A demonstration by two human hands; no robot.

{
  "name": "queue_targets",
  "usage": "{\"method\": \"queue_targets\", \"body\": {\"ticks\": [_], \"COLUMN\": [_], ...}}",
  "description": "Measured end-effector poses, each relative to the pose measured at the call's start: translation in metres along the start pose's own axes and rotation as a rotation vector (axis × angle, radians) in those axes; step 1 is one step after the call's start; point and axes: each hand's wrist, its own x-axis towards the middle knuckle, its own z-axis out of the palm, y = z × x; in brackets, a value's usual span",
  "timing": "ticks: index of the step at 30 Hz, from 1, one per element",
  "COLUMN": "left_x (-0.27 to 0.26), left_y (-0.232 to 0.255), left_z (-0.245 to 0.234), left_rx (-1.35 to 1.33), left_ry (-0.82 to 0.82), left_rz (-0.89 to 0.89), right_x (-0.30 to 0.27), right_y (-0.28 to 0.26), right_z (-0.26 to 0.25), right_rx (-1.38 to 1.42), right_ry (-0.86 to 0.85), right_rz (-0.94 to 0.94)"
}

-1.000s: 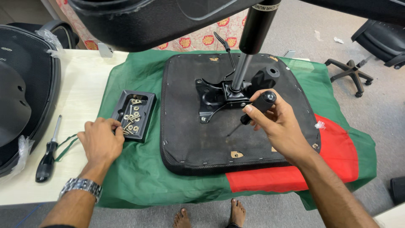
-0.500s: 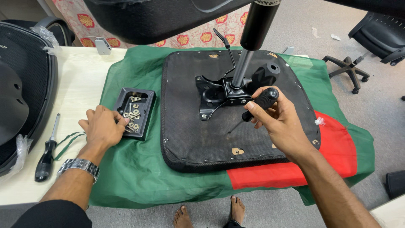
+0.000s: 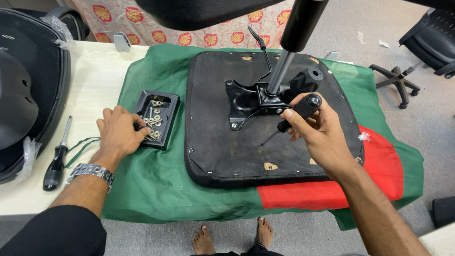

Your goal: The person attaches the gas lift mechanism to the underside of an office chair seat. They align the metal mounting plate, insert bolts and washers into the holes, and tighten them using a screwdriver.

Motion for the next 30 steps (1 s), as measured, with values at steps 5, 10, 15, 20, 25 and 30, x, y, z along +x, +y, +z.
{"method": "queue_targets", "body": {"ticks": [5,10,15,20,25,30], "left_x": [0.009,0.014,0.004,-0.034,-0.072,-0.089], "left_y": [0.013,0.013,0.034,0.099,0.165,0.203], "left_z": [0.008,0.019,0.006,-0.023,-0.038,-0.036], "left_rx": [0.064,0.011,-0.353,-1.176,-1.402,-1.5], "left_ry": [-0.071,0.031,0.213,-0.266,-0.46,-0.577], "left_rz": [-0.041,0.012,0.125,-0.029,0.03,0.161], "right_x": [-0.002,-0.005,-0.007,-0.002,0.003,0.005], "right_y": [0.0,0.002,0.009,0.002,-0.008,-0.008], "right_z": [0.003,0.003,0.005,0.004,0.024,0.037], "right_rx": [-0.019,0.004,0.001,0.055,-0.207,-0.053], "right_ry": [0.021,0.025,0.098,0.08,-0.092,-0.247], "right_rz": [0.008,0.001,-0.138,-0.047,0.125,0.106]}}
